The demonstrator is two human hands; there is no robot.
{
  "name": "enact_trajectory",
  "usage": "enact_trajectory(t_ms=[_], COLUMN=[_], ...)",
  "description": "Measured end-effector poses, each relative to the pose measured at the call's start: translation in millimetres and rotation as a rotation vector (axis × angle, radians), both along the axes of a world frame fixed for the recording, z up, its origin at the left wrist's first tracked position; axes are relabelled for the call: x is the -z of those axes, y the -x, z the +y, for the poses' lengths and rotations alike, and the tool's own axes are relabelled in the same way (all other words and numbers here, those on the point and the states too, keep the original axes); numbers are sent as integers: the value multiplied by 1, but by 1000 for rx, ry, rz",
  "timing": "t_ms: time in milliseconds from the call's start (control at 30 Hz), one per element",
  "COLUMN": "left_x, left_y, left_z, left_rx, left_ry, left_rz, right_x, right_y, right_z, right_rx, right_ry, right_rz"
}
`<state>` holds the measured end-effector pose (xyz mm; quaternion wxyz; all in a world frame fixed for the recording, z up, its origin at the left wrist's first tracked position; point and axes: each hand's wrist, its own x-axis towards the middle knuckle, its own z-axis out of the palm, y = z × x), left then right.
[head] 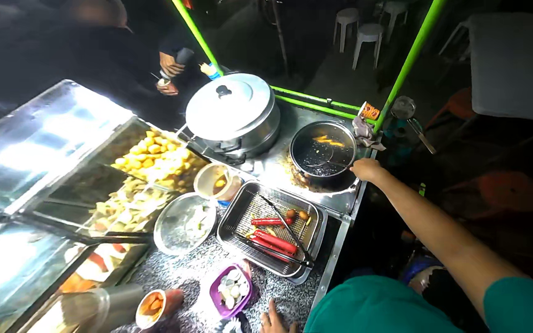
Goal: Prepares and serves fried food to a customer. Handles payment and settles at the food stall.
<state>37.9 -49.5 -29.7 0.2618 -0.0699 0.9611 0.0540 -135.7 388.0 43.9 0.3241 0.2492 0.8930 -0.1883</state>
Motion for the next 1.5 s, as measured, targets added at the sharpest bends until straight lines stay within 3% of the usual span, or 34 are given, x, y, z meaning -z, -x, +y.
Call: enact_trajectory(t_ms=[167, 333, 633, 867, 967, 1167, 1233, 1367, 1500], left_x=[0, 0, 2, 4, 4, 1, -1, 0, 3], left_y=[2, -1, 1, -2, -2, 0, 1, 1, -1], left_z=[0, 0, 0, -4, -3, -1, 1, 1, -1], left_rx=[-10, -30, -30, -20, -22, -32, -40, -39, -43], left_ry=[16, -18, -1, -45, -30, -23, -24, -22, -27], left_rz=[-28, -2, -7, 41, 14, -7, -2, -2, 24], right_x=[-12, -24, -14, -15, -21, -69, -58, 0, 29], right_y=[-3, -2, 2, -6, -3, -6, -1, 12, 15], right_z=[0, 25, -5, 23, 28, 20, 27, 34, 29], right_rx=[-39, 142, -97, -164, -89, -58, -71, -41, 61], right_ry=[87, 121, -166, -400, -429, -356, -264, -42, -15], right_rz=[-19, -62, 135, 343, 288, 87, 73, 92, 156])
